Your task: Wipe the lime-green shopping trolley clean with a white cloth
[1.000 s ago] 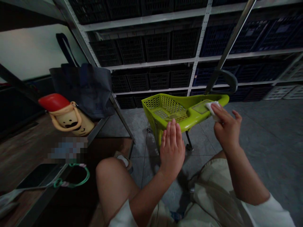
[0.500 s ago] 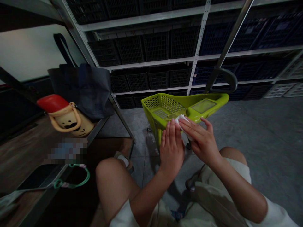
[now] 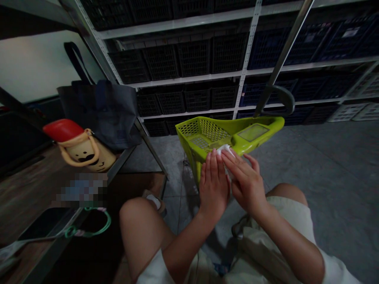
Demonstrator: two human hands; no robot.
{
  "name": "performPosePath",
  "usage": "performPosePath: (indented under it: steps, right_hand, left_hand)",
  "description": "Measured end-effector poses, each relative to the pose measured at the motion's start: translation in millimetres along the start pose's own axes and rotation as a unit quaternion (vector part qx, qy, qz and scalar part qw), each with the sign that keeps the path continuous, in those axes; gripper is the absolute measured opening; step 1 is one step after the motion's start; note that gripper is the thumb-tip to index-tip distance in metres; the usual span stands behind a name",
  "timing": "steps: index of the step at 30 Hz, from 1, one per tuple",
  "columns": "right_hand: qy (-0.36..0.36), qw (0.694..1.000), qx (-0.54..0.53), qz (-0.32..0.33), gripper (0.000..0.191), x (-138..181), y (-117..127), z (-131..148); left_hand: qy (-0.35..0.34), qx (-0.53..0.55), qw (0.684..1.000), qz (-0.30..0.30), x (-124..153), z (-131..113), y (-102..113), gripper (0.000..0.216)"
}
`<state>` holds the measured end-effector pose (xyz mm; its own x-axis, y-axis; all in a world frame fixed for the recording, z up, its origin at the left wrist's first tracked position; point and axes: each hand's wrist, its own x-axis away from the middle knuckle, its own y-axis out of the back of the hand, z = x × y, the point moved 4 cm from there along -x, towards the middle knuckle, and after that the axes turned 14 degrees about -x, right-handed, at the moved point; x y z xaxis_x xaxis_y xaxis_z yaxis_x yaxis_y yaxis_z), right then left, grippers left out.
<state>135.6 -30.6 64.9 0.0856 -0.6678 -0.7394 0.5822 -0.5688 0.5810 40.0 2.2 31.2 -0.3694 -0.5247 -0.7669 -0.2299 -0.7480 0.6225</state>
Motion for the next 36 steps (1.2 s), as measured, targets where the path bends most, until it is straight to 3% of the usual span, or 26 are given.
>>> performPosePath:
  steps: [4, 9, 11, 14, 16, 18, 23, 26, 32, 36]
  right_hand:
    - [0.014, 1.0, -0.007, 0.008, 0.077, 2, 1, 3]
    - [0.015, 1.0, 0.014, 0.022, 0.076, 1, 11, -21]
    - [-0.012, 0.999, 0.037, -0.015, 0.072, 0, 20, -44]
    - [-0.088, 0.985, 0.07, -0.13, 0.067, -1, 38, -82]
    - [-0.127, 0.972, 0.082, -0.178, 0.066, -2, 41, -90]
    - [-0.124, 0.975, 0.081, -0.165, 0.066, -3, 35, -77]
    - [-0.013, 1.0, 0.01, 0.001, 0.07, -4, 5, -11]
    - [0.003, 1.0, -0.011, 0.016, 0.071, -4, 4, 1]
    - [0.006, 1.0, 0.001, 0.026, 0.073, -5, 14, -25]
    - [-0.072, 0.992, 0.046, -0.091, 0.066, -7, 36, -73]
  left_hand:
    - [-0.008, 0.014, 1.0, 0.01, 1, 1, 1, 0.059]
    - [-0.016, 0.012, 1.0, 0.012, 1, 3, 2, 0.059]
    - [-0.019, 0.008, 1.0, 0.008, 1, 3, 3, 0.059]
    - [-0.022, 0.013, 1.0, 0.012, 0, 1, 4, 0.063]
    - [-0.022, 0.018, 1.0, 0.012, -1, 1, 3, 0.065]
    - [-0.021, 0.017, 1.0, 0.006, 0, 1, 2, 0.066]
    - [-0.012, 0.025, 1.0, 0.007, 2, 1, -1, 0.063]
    - [-0.012, 0.032, 0.999, 0.018, 3, 1, -2, 0.064]
    - [-0.024, 0.027, 0.999, 0.019, 1, 3, 2, 0.065]
    - [-0.027, 0.025, 0.999, 0.023, 0, 2, 4, 0.068]
